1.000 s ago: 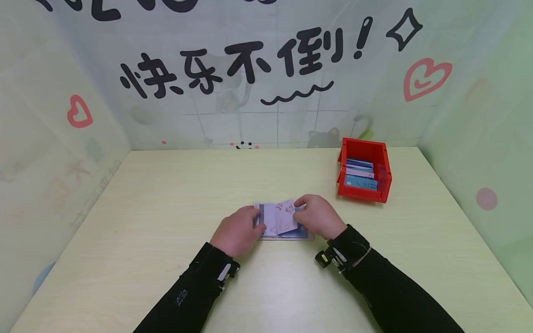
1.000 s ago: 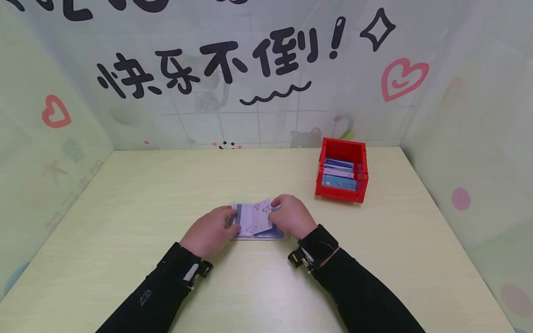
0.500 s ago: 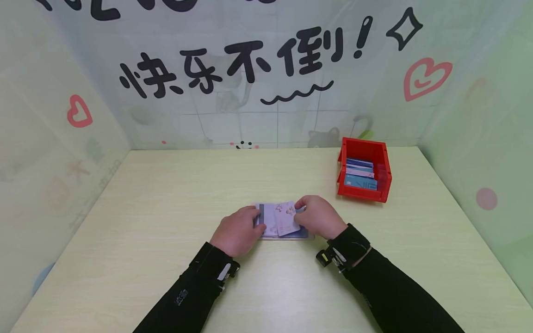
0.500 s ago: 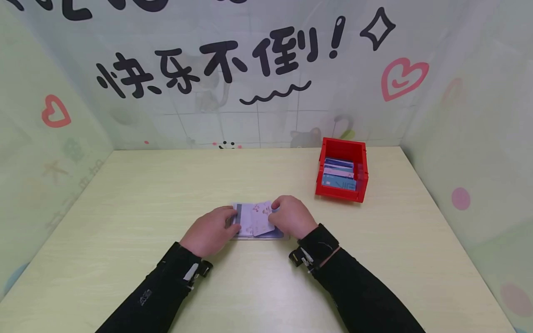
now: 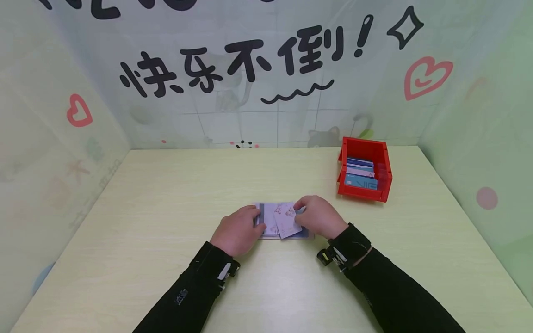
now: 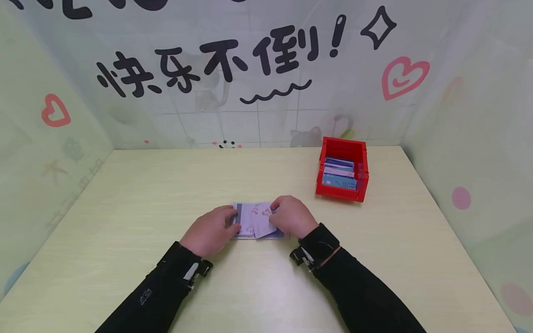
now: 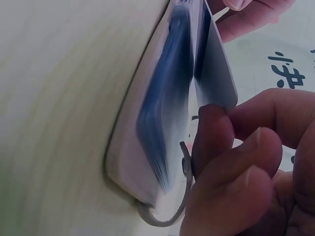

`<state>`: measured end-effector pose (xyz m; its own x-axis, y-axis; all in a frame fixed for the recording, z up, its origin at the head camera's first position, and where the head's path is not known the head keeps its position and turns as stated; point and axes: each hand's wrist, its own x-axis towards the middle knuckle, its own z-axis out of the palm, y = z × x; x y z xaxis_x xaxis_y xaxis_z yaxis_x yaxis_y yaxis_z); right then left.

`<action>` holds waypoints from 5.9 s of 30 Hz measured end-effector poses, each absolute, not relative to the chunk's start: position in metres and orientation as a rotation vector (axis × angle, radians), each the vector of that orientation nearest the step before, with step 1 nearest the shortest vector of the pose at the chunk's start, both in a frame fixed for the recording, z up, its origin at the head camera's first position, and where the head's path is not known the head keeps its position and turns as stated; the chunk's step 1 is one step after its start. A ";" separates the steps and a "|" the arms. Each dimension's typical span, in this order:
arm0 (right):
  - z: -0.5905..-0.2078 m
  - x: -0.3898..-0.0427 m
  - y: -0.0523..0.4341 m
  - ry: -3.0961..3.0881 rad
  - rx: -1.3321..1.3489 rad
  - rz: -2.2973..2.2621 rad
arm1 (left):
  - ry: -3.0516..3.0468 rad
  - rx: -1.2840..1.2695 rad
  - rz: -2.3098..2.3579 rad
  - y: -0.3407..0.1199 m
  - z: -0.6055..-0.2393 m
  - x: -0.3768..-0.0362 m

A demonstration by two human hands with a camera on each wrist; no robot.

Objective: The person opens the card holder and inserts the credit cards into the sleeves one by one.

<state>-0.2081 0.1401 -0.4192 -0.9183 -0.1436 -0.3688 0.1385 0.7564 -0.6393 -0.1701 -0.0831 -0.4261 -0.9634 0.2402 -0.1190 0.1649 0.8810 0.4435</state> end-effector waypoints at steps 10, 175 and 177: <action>-0.421 -0.208 0.138 2.592 -0.010 -0.978 | 2.884 0.314 0.645 -0.082 -0.427 -0.171; -0.409 -0.294 0.275 2.945 -0.033 -0.198 | 2.986 0.249 0.835 -0.082 -0.425 -0.175; -0.408 -0.295 0.274 2.947 -0.038 -0.181 | 2.988 0.249 0.833 -0.082 -0.425 -0.175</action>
<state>-0.2955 0.2741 -0.4085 -0.9818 -0.0369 -0.1862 -0.0138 0.9922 -0.1240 -0.1755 -0.0819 -0.4252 -0.9868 0.1614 0.0143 0.1455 0.8440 0.5162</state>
